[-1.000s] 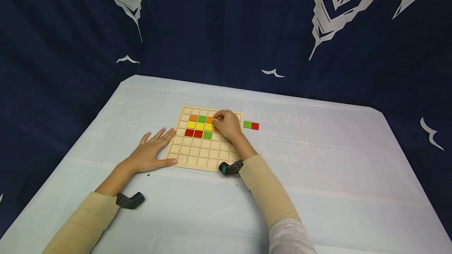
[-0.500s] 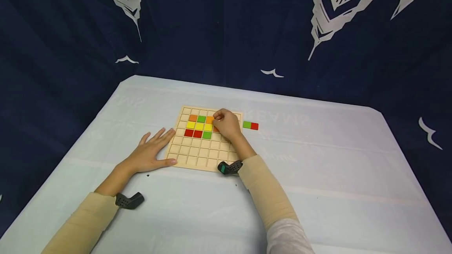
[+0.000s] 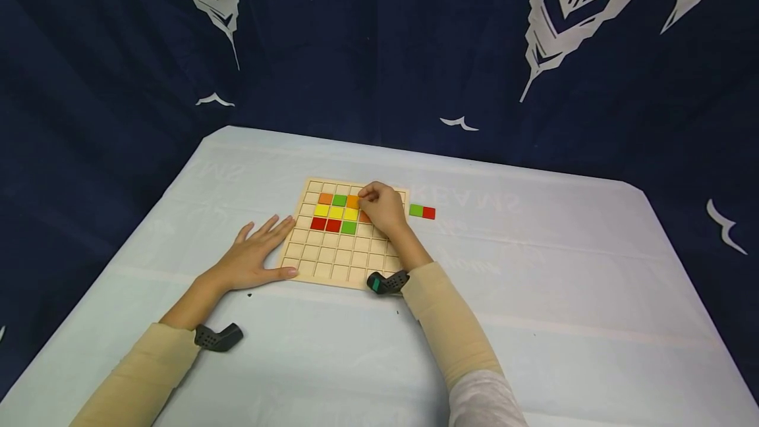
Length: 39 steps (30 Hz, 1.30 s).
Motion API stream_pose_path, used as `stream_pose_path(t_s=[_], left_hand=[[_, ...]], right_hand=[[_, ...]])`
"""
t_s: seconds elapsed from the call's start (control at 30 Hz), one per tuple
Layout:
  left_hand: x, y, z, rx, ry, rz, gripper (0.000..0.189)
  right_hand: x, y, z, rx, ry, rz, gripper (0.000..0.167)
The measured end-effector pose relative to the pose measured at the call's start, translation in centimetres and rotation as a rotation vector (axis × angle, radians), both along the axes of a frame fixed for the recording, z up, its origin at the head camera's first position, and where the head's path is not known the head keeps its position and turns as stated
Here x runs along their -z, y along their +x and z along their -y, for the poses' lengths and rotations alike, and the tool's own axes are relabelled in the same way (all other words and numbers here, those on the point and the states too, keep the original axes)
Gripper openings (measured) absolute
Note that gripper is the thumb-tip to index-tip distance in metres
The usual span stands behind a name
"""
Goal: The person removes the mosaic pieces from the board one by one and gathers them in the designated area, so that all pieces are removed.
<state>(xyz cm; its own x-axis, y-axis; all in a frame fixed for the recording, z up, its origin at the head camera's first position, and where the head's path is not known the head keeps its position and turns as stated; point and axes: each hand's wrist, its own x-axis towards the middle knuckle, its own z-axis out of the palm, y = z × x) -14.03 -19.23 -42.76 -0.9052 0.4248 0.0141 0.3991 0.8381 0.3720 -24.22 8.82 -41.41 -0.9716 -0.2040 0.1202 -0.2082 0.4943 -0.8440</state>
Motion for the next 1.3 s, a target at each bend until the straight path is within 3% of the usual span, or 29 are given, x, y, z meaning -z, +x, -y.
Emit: stream_pose_path(t_s=[0.27, 0.83, 1.3], left_hand=[[0.0, 0.0, -0.1, -0.002, 0.001, 0.0, 0.1], [0.0, 0.1, 0.0, -0.003, 0.006, 0.007, 0.1], [-0.2, 0.1, -0.2, -0.008, -0.003, 0.01, 0.098]], right_hand=[[-0.2, 0.1, -0.2, -0.005, -0.04, -0.011, 0.007], [-0.7, 0.9, -1.6, 0.019, -0.128, 0.05, 0.011], [-1.1, 1.7, -4.1, 0.068, -0.086, 0.043, 0.011]])
